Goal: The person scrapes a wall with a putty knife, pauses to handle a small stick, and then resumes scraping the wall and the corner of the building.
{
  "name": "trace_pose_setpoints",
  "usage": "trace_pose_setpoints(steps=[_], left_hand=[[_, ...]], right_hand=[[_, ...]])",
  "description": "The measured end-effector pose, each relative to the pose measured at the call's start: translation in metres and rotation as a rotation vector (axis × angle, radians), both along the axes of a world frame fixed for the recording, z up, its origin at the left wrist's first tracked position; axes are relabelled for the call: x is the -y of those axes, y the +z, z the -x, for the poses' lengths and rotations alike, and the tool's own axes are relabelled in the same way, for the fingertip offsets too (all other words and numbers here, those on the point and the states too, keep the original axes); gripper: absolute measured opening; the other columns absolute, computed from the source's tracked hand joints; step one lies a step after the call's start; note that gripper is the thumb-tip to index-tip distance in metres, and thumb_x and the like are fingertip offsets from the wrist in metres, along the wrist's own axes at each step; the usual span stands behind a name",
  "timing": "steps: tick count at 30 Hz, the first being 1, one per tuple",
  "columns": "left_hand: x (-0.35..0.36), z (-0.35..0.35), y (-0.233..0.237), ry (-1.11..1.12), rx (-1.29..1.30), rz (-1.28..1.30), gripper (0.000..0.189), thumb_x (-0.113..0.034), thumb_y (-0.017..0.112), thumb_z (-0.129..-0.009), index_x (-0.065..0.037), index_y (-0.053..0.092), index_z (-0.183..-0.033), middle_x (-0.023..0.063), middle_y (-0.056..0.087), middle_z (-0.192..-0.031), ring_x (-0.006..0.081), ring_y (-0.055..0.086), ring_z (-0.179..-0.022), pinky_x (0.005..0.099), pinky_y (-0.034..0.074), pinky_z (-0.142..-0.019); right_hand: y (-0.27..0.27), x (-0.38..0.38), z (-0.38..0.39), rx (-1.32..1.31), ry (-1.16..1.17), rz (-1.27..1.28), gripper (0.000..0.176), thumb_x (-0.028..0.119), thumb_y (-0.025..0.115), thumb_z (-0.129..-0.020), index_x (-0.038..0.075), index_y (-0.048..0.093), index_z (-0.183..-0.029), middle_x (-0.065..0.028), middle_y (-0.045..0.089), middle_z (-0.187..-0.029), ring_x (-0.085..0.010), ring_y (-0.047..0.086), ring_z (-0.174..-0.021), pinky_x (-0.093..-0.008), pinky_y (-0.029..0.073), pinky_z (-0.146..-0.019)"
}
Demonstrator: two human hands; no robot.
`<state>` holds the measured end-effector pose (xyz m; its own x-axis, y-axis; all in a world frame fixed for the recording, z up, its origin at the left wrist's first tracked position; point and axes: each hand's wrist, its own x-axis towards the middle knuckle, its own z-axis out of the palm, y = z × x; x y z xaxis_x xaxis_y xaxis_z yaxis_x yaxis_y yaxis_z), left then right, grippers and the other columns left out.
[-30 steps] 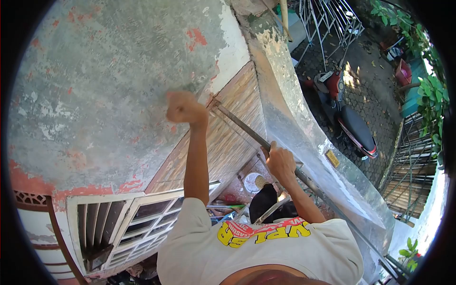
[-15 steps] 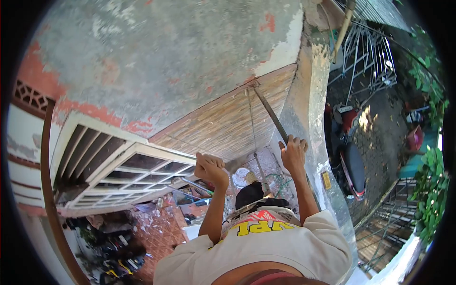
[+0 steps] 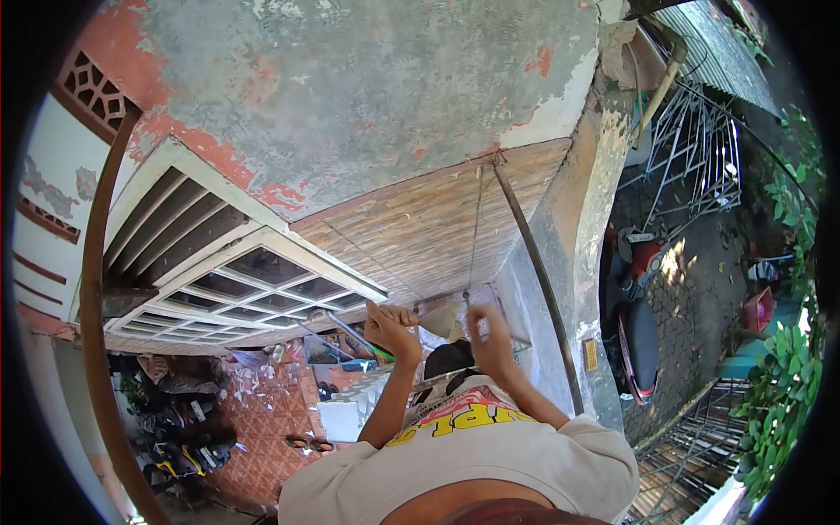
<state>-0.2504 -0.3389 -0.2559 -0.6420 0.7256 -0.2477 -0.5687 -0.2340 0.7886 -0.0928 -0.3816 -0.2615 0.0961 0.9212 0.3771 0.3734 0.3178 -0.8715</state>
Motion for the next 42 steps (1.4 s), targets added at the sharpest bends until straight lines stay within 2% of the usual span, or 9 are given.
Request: trace_pose_setpoints(steps=[5,6,13,17,26,29,33,35,42], left_hand=[[-0.01,0.016,-0.007,0.058,0.189,0.002,0.05,-0.038,0.049,-0.101,-0.013,0.035,-0.061,-0.0001,0.034,-0.051,0.0133,0.034,-0.042,0.0298,0.035,-0.045],[-0.01,0.017,-0.011,0.052,0.184,0.016,0.048,-0.038,0.049,-0.101,-0.013,0.035,-0.063,-0.0008,0.034,-0.052,0.0144,0.035,-0.044,0.0318,0.039,-0.051],[0.007,-0.006,-0.014,-0.068,0.272,0.042,0.043,-0.037,0.047,-0.102,-0.014,0.035,-0.068,0.0002,0.035,-0.062,0.0169,0.04,-0.058,0.0356,0.045,-0.069],[0.008,-0.025,0.003,-0.124,0.252,-0.058,0.041,-0.033,0.045,-0.103,-0.012,0.034,-0.069,0.0005,0.035,-0.064,0.017,0.042,-0.063,0.0345,0.045,-0.072],[0.016,-0.043,0.004,-0.189,-0.374,-0.071,0.038,-0.022,0.042,-0.105,-0.006,0.041,-0.07,0.0063,0.055,-0.073,0.0135,0.052,-0.073,0.0268,0.041,-0.07],[0.02,-0.05,0.011,-0.158,-0.692,-0.069,0.03,-0.014,0.044,-0.102,0.001,0.051,-0.078,0.0141,0.068,-0.083,0.0202,0.062,-0.08,0.0301,0.045,-0.078],[0.009,-0.024,-0.007,-0.269,-0.651,-0.121,0.03,-0.015,0.042,-0.102,0.0,0.05,-0.077,0.0154,0.067,-0.079,0.0263,0.066,-0.085,0.0354,0.049,-0.082],[0.002,-0.005,-0.024,-0.321,-0.679,-0.071,0.031,-0.016,0.04,-0.103,-0.001,0.048,-0.076,0.0172,0.066,-0.077,0.0298,0.067,-0.083,0.0397,0.055,-0.081],[-0.02,0.008,-0.018,-0.282,-0.515,-0.072,0.032,-0.013,0.041,-0.102,0.0,0.048,-0.074,0.0151,0.063,-0.072,0.025,0.064,-0.071,0.038,0.053,-0.076]], right_hand=[[0.009,0.018,0.025,-0.36,0.664,0.703,0.025,0.023,0.052,-0.099,0.002,0.06,-0.111,-0.0074,0.066,-0.092,-0.0183,0.063,-0.085,-0.0332,0.048,-0.074],[0.006,0.02,0.029,-0.418,0.685,0.725,0.042,0.036,0.042,-0.103,0.002,0.055,-0.124,-0.0061,0.063,-0.109,-0.0154,0.058,-0.099,-0.0309,0.047,-0.084],[-0.039,0.002,0.06,-0.84,0.519,0.852,0.056,0.043,0.035,-0.104,0.003,0.038,-0.143,-0.0126,0.052,-0.135,-0.0205,0.051,-0.122,-0.0306,0.042,-0.098],[-0.028,-0.009,0.076,-1.356,0.315,0.781,0.032,0.029,0.05,-0.102,0.004,0.053,-0.121,-0.0076,0.057,-0.123,-0.0112,0.056,-0.106,-0.024,0.046,-0.088],[0.005,-0.05,0.052,-1.335,0.285,0.423,0.022,0.019,0.049,-0.102,0.0,0.051,-0.112,-0.0144,0.063,-0.106,-0.0164,0.062,-0.098,-0.0279,0.052,-0.082],[0.015,-0.074,0.007,-0.838,0.119,0.307,0.023,0.018,0.051,-0.1,0.0,0.052,-0.115,-0.0077,0.062,-0.09,-0.014,0.061,-0.079,-0.0287,0.052,-0.076],[0.059,-0.106,-0.065,-0.288,-0.22,0.398,0.023,0.015,0.051,-0.099,0.002,0.056,-0.117,0.0023,0.046,-0.073,-0.0059,0.047,-0.062,-0.0232,0.043,-0.055],[0.061,-0.127,-0.093,0.004,-0.385,0.177,0.026,0.017,0.05,-0.099,0.001,0.056,-0.119,0.0031,0.044,-0.072,-0.0029,0.044,-0.061,-0.021,0.036,-0.048],[0.063,-0.184,-0.076,-0.88,-0.151,0.268,0.044,0.021,0.046,-0.101,0.003,0.043,-0.141,0.0015,0.048,-0.074,-0.006,0.043,-0.056,-0.0211,0.036,-0.044]])
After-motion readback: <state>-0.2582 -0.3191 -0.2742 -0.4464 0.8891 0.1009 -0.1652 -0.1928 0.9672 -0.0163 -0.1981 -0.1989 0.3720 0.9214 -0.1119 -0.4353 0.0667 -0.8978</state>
